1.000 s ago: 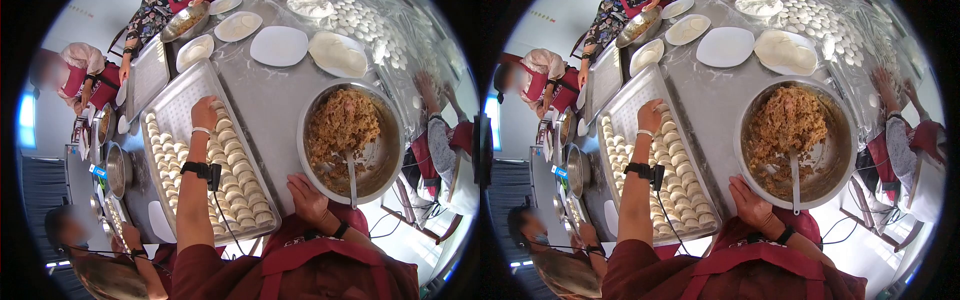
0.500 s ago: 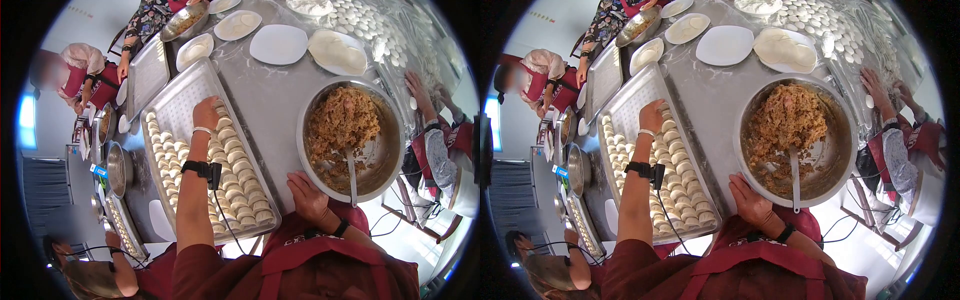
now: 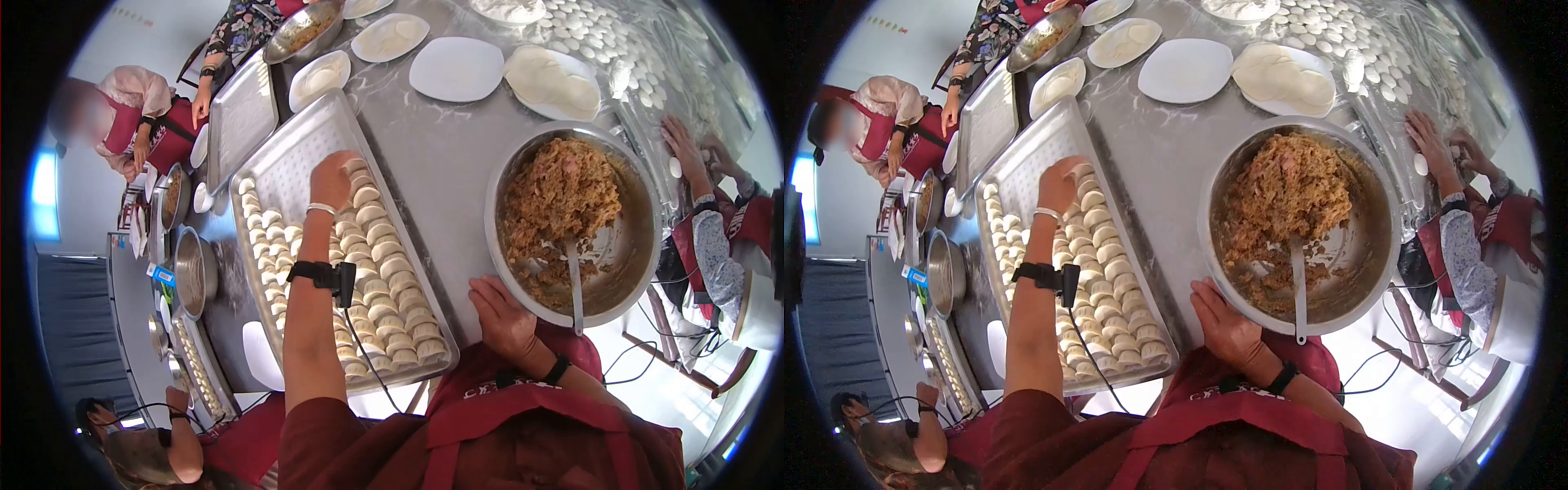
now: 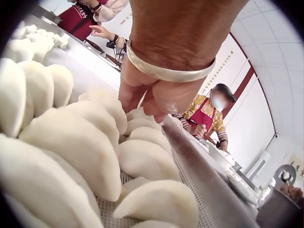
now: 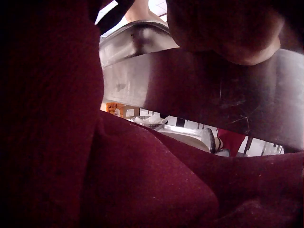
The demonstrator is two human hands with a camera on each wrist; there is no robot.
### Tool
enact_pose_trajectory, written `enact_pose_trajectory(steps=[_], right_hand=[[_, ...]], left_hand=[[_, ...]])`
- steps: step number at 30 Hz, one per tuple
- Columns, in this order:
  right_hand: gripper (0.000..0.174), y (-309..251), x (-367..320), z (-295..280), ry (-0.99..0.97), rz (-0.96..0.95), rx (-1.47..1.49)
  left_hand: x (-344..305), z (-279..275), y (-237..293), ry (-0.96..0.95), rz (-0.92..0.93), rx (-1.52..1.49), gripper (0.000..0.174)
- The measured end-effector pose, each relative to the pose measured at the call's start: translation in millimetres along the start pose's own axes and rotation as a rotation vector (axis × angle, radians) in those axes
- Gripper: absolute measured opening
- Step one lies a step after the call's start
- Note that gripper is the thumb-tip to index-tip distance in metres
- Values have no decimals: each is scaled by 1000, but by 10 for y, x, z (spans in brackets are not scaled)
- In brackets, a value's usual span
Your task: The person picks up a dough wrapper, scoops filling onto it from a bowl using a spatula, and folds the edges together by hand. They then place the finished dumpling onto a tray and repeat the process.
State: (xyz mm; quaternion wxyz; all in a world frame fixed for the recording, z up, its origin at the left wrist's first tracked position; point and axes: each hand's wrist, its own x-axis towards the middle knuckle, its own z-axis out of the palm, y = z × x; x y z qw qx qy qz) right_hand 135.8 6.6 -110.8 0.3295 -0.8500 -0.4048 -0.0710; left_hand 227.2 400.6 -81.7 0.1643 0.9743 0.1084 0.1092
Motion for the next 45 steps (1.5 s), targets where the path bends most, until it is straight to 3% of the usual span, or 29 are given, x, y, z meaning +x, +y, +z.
enact_pose_trajectory(steps=[3, 6, 10, 22, 34, 41, 45], right_hand=[[26, -10, 23, -17, 8, -7, -12], [25, -17, 45, -23, 8, -4, -6], [24, -22, 44, -14, 13, -4, -10], [26, -20, 62, -15, 19, -10, -10], [32, 60, -111, 126, 49, -34, 37], [28, 20, -128, 38, 70, -49, 4], [29, 18, -149, -4, 91, -61, 31]], left_hand=[[-73, -106, -324, 123, -50, -127, 36], [-237, -310, -415, 84, -149, -173, 26], [-398, -337, -508, -77, -230, -202, 26], [-521, -184, -260, -99, -60, 24, 27], [-662, -295, -216, 32, 40, -52, 28], [-1087, -850, 845, 146, -114, -306, 29], [-1599, -834, 1657, 164, -158, -481, 27]])
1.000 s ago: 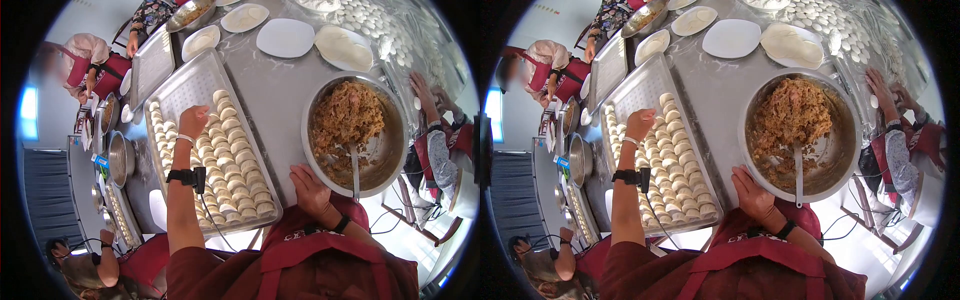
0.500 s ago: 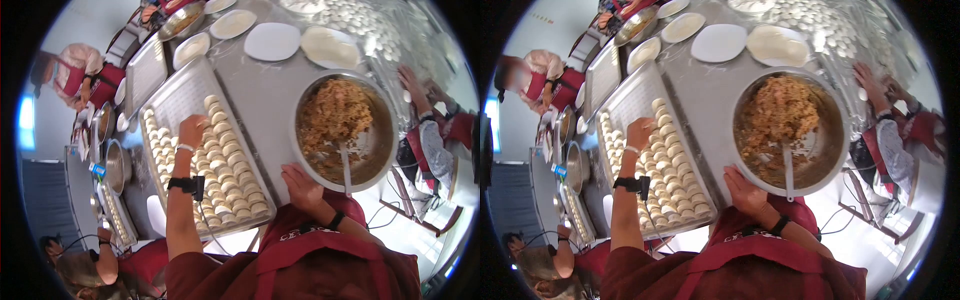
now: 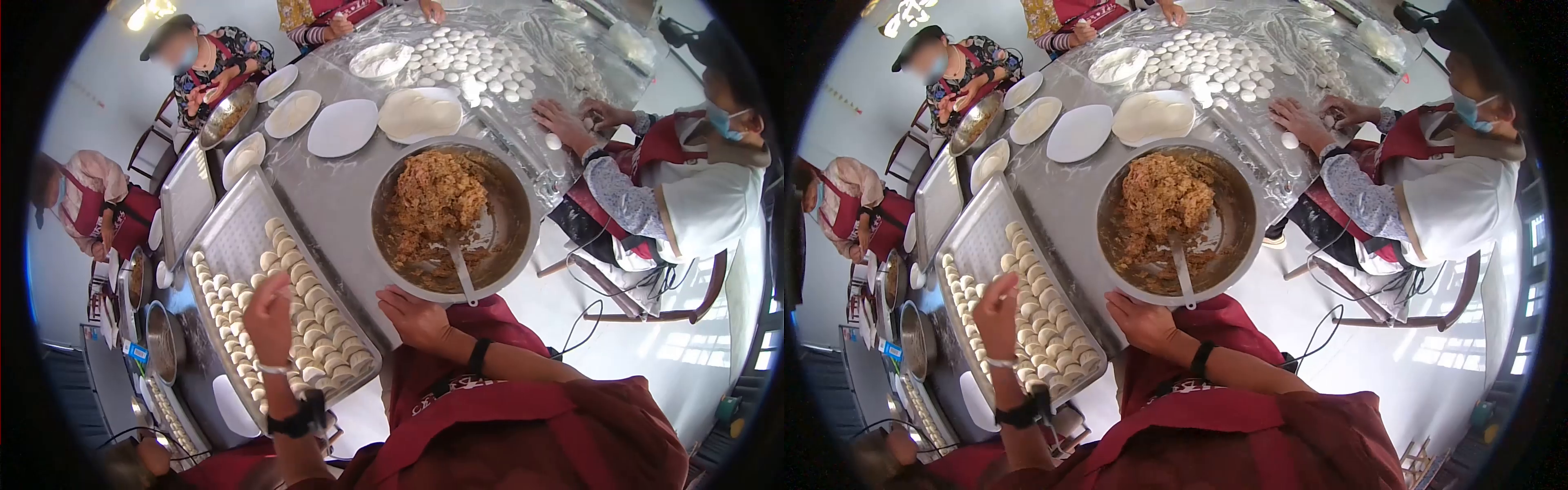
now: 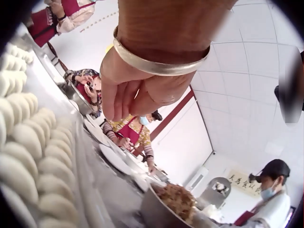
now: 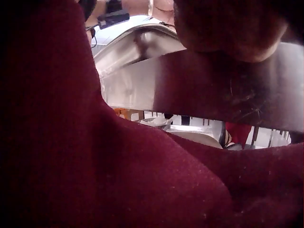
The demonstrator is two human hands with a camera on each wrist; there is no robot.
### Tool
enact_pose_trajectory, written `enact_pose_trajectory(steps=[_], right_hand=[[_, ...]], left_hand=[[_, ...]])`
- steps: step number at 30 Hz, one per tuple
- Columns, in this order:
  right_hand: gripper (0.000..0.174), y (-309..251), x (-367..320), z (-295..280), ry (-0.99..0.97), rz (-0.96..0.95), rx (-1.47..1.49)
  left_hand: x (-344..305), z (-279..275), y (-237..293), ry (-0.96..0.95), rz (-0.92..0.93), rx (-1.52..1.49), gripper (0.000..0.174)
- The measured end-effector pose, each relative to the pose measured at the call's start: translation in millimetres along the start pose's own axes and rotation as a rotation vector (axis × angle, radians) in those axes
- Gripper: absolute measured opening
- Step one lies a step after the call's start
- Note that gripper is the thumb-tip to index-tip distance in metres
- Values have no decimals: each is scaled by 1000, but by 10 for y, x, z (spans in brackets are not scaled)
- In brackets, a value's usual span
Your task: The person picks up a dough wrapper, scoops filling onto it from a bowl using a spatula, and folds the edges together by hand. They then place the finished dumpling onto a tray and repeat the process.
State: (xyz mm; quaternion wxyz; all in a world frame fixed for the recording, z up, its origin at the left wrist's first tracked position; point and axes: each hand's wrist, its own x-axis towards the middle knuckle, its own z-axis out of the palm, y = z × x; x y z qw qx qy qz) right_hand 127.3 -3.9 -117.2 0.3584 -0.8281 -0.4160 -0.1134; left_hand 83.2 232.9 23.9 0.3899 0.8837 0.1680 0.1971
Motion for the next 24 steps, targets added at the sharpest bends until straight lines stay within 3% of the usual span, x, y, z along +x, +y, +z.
enact_pose_trajectory(steps=[6, 9, 12, 15, 17, 18, 20, 24], right_hand=[[28, 75, -59, -2, 5, -53, 54], [29, 204, -225, -52, 12, -123, 157], [27, 252, -441, -485, -23, 4, 341], [24, 299, -596, -1164, -172, 368, 395], [24, 552, -792, -1233, -10, 557, 569], [27, 535, -742, -1452, -113, 915, 571], [35, 801, -904, -1429, 202, 752, 816], [52, 879, -734, -1671, 320, 850, 870]], left_hand=[[-840, 760, 466, -56, -96, -439, 18], [-1024, 1030, 449, -57, -42, -420, 19], [-1127, 1262, 410, -7, -15, -315, 17], [-1160, 1523, 256, 23, 67, -197, 14], [-1159, 1641, 225, 27, 113, -113, 14], [-1144, 1690, 226, 36, 134, -72, 14], [-1114, 1792, 197, 60, 183, -3, 14], [-1042, 1927, 181, 95, 243, 126, 8]])
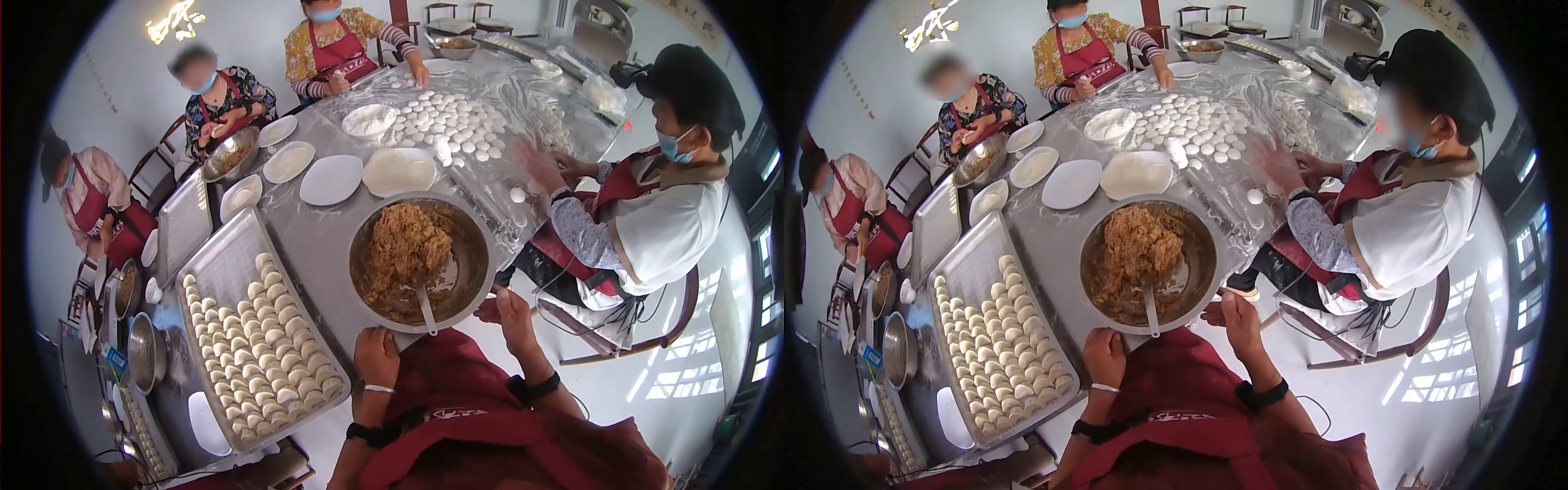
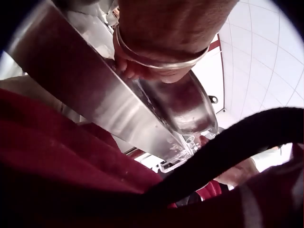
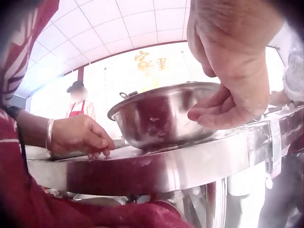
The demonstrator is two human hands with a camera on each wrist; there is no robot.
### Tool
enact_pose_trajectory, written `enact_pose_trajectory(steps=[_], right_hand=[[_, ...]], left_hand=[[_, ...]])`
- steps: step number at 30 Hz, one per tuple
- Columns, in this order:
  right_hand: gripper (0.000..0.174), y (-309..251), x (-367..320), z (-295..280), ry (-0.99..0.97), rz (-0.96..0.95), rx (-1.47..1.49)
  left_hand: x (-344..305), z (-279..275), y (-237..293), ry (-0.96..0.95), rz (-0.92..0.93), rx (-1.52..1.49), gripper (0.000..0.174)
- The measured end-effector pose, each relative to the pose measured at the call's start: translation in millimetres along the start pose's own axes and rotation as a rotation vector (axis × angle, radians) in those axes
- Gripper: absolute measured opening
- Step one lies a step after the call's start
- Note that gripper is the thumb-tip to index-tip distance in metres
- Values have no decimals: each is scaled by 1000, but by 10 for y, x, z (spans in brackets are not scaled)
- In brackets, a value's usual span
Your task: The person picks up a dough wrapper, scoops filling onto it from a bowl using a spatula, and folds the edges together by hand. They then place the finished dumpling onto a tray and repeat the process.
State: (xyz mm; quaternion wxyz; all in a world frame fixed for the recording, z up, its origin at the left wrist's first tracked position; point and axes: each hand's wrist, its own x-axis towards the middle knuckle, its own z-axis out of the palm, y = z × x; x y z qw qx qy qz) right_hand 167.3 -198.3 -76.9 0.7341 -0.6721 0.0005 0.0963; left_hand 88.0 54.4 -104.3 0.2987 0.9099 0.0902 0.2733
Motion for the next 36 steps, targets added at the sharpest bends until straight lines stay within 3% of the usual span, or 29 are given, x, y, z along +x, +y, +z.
enact_pose_trajectory(steps=[2, 3, 7, 16, 36], right_hand=[[52, -84, 75, 31, 3, 12, 40], [42, -56, 137, 40, 3, -19, 22], [32, 5, 268, 147, 44, -50, -169], [32, -83, 311, 182, 19, -27, -300], [37, -24, 377, 239, 36, -54, -248]], left_hand=[[26, 26, 7, -17, 5, 73, 6], [40, 35, 3, -30, 8, 111, 6], [91, 68, 5, -22, 39, 175, 7], [83, 130, -44, 35, 107, 182, 7], [46, 199, -74, 22, 118, 244, 9]])
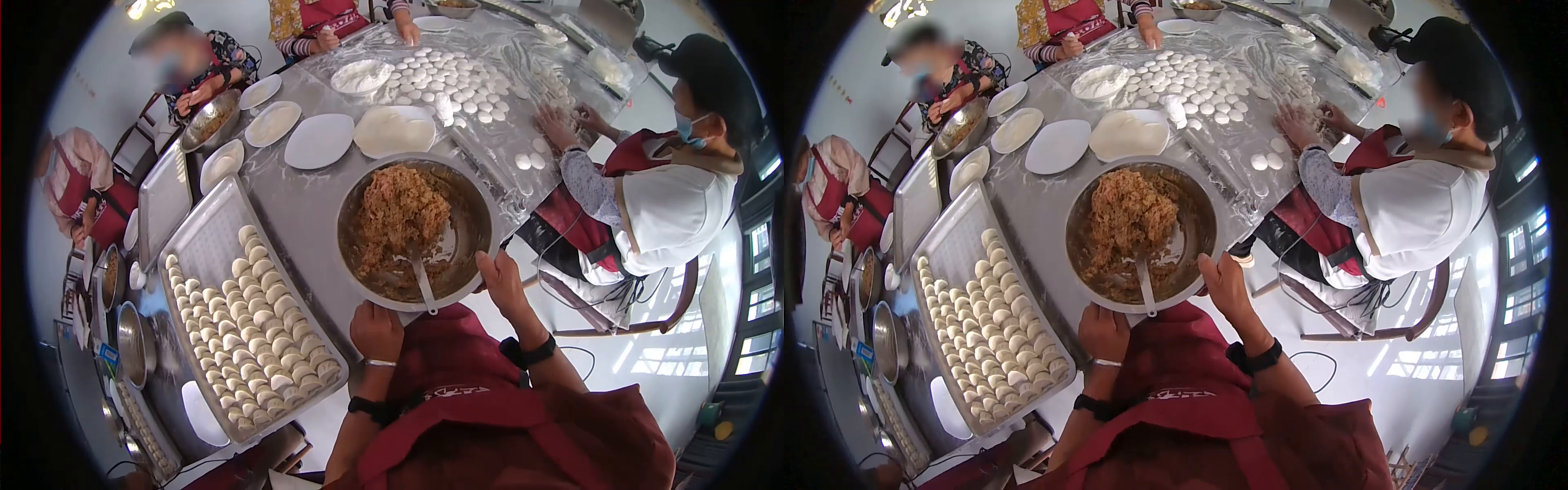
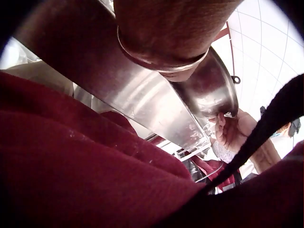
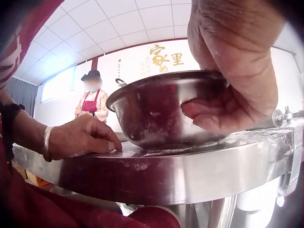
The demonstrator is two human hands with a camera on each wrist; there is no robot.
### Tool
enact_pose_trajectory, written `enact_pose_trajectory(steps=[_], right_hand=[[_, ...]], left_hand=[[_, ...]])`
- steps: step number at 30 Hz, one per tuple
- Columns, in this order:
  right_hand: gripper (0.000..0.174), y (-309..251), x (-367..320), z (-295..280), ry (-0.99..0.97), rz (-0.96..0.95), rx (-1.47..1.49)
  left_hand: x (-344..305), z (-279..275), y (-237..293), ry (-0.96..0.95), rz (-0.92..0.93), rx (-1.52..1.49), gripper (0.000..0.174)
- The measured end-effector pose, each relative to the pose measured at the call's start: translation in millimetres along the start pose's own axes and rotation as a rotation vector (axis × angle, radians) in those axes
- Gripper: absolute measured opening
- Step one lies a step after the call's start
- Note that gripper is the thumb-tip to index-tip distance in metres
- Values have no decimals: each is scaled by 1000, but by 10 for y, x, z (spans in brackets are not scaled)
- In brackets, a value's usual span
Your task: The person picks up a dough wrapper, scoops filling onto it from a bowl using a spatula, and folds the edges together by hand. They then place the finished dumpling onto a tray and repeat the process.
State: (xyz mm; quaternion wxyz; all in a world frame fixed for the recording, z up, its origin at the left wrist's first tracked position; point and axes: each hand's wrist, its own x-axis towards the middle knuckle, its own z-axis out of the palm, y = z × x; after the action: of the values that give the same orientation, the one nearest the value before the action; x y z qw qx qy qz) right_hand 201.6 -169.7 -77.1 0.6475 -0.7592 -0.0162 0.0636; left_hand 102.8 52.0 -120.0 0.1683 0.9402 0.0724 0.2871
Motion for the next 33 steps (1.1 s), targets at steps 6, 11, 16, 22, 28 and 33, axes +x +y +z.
enact_pose_trajectory(steps=[6, 11, 16, 22, 28, 33], right_hand=[[38, -55, 10, 1, -13, 72, -103], [39, -57, 74, 78, -26, 57, -23], [38, -17, 195, 194, -37, 57, -19], [38, -170, 281, 621, -69, 53, 45], [38, -118, 556, 1271, -152, -80, 60], [41, -195, 806, 1578, -216, -96, 113]], left_hand=[[12, -28, 24, -3, -1, -1, 9], [6, 3, 20, -3, 0, 11, 8], [32, -20, 47, -13, -6, 22, 9], [65, -33, 66, -35, -19, 58, 12], [36, 22, 45, -34, -9, 74, 19], [45, -6, 82, -66, -33, 71, 19]])
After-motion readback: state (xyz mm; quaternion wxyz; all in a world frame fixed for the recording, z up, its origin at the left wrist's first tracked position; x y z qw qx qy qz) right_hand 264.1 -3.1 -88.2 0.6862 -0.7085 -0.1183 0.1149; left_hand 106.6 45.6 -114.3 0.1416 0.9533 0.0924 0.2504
